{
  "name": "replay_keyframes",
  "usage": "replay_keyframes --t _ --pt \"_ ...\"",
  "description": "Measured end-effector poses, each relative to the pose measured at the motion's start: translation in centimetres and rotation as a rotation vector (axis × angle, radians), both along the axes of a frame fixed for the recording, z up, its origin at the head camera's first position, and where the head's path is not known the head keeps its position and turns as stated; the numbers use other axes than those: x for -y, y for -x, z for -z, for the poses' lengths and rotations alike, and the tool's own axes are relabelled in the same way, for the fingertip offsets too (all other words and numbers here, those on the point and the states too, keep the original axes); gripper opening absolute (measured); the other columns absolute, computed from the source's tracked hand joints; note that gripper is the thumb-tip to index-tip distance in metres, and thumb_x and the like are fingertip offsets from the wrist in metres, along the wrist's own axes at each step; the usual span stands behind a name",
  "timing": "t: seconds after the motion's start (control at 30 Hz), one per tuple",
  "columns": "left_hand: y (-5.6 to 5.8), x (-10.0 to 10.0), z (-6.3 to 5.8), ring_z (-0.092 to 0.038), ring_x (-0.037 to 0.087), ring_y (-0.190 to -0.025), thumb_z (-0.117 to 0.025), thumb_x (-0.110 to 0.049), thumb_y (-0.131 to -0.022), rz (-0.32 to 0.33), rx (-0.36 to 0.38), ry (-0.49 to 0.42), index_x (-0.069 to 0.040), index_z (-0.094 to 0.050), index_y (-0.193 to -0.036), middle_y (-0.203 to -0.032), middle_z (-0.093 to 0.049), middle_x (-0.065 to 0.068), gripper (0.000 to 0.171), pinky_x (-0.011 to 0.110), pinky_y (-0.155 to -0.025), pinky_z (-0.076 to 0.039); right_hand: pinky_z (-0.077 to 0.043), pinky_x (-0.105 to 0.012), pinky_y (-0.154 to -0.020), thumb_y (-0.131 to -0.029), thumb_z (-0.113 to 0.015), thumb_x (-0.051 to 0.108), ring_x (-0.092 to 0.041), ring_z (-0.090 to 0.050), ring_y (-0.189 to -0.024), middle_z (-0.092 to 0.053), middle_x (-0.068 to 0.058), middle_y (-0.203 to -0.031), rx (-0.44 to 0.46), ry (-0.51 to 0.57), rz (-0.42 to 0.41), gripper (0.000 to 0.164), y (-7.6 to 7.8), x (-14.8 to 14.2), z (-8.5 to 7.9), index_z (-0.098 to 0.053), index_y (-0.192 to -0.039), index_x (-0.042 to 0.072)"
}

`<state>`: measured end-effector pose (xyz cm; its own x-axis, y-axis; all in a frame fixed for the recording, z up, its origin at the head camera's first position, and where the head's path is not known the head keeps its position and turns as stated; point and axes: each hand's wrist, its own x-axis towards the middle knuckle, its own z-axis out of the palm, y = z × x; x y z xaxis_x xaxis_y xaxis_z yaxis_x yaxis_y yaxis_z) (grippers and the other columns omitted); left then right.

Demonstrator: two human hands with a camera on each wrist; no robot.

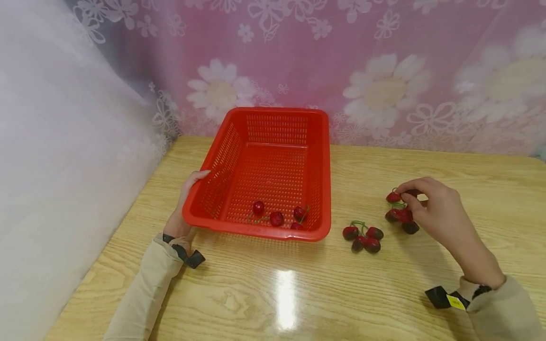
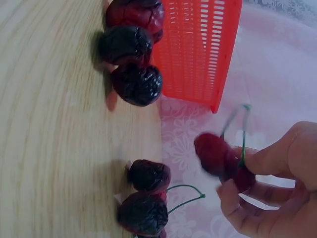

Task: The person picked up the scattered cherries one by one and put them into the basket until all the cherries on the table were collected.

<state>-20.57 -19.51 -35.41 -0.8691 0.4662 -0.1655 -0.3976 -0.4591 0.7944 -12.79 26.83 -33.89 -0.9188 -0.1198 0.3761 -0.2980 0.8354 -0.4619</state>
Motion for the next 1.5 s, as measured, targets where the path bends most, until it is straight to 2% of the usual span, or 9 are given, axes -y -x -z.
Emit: replay_keyframes --t 0.17,0.33,0.47,0.57,0.73,0.93,1.2,1.33,1.5 --pt "0.1 -0.3 -0.1 -0.052 0.018 -0.091 -0.017 -0.026 -0.1 0.018 0.003 -0.018 -0.01 -0.025 -0.13 -0.104 -0.052 0.002 0.035 0.029 -0.071 -0.052 -0.052 -0.05 -0.058 -0.085 -0.061 -0.001 -0.031 -0.058 -0.076 -0.06 -0.017 -0.096 -0.043 -0.013 -0.021 0.015 -0.1 0.3 -0.3 -0.067 -0.098 0.0" --pt "0.1 -0.4 0.0 -0.053 0.018 -0.092 -0.018 -0.026 -0.1 0.019 0.008 -0.028 -0.01 -0.025 -0.13 -0.104 -0.052 0.002 0.035 0.03 -0.072 -0.052 -0.048 -0.056 -0.065 -0.093 -0.051 0.008 -0.034 -0.055 -0.084 -0.059 -0.022 -0.099 0.045 0.021 0.003 0.024 -0.4 0.6 -0.5 -0.062 -0.111 -0.003" --pt "0.1 -0.3 0.0 -0.054 0.018 -0.091 -0.019 -0.026 -0.1 0.012 0.009 -0.018 -0.01 -0.027 -0.129 -0.103 -0.053 0.002 0.034 0.029 -0.071 -0.053 -0.044 -0.057 -0.066 -0.099 -0.041 0.018 -0.037 -0.054 -0.084 -0.058 -0.025 -0.096 0.099 0.038 0.017 0.032 -0.6 0.6 -0.4 -0.06 -0.109 -0.006" --pt "0.0 -0.3 0.1 -0.053 0.018 -0.091 -0.018 -0.026 -0.1 0.022 0.015 -0.036 -0.01 -0.027 -0.129 -0.103 -0.053 0.002 0.034 0.029 -0.071 -0.052 -0.043 -0.047 -0.058 -0.1 -0.036 0.024 -0.031 -0.053 -0.071 -0.059 -0.022 -0.084 0.122 0.034 0.019 0.038 -0.6 0.7 -0.3 -0.06 -0.101 -0.005" --pt "0.0 -0.3 0.3 -0.053 0.018 -0.093 -0.018 -0.027 -0.1 0.026 0.019 -0.055 -0.01 -0.025 -0.131 -0.104 -0.054 0.002 0.036 0.03 -0.073 -0.052 -0.034 -0.031 -0.043 -0.1 -0.035 0.033 -0.018 -0.04 -0.047 -0.048 -0.008 -0.06 0.176 0.028 0.017 0.04 -0.7 1.1 -0.2 -0.057 -0.091 0.0" --pt "-0.1 -0.3 0.3 -0.053 0.018 -0.093 -0.017 -0.027 -0.1 0.022 0.024 -0.051 -0.01 -0.023 -0.134 -0.104 -0.054 0.002 0.038 0.03 -0.072 -0.053 -0.032 -0.029 -0.041 -0.098 -0.041 0.031 -0.015 -0.038 -0.044 -0.047 -0.006 -0.058 0.137 0.042 0.002 0.034 -0.7 1.6 -0.3 -0.058 -0.092 0.002" --pt "0.0 -0.1 0.1 -0.054 0.019 -0.092 -0.016 -0.026 -0.101 0.026 0.026 -0.076 -0.011 -0.025 -0.13 -0.103 -0.055 0.002 0.035 0.03 -0.071 -0.053 -0.027 -0.027 -0.04 -0.1 -0.038 0.028 -0.014 -0.032 -0.041 -0.038 -0.004 -0.053 0.09 0.06 0.007 0.033 -0.8 2.0 -0.8 -0.052 -0.08 0.005" --pt "0.0 0.0 0.0 -0.054 0.019 -0.09 -0.016 -0.026 -0.1 0.022 0.015 -0.058 -0.01 -0.026 -0.129 -0.102 -0.054 0.002 0.034 0.03 -0.07 -0.053 -0.029 -0.028 -0.04 -0.099 -0.038 0.028 -0.014 -0.034 -0.041 -0.041 -0.005 -0.054 0.072 0.085 0.023 0.033 -0.7 2.5 -1.1 -0.053 -0.08 0.005" --pt "0.2 0.1 0.3 -0.053 0.019 -0.092 -0.014 -0.025 -0.1 0.048 -0.006 -0.091 -0.01 -0.028 -0.128 -0.104 -0.054 0.003 0.034 0.031 -0.072 -0.053 -0.034 -0.028 -0.039 -0.099 -0.039 0.028 -0.014 -0.04 -0.041 -0.044 -0.006 -0.058 0.061 0.11 0.015 0.033 -0.5 3.2 -1.4 -0.051 -0.077 0.006"
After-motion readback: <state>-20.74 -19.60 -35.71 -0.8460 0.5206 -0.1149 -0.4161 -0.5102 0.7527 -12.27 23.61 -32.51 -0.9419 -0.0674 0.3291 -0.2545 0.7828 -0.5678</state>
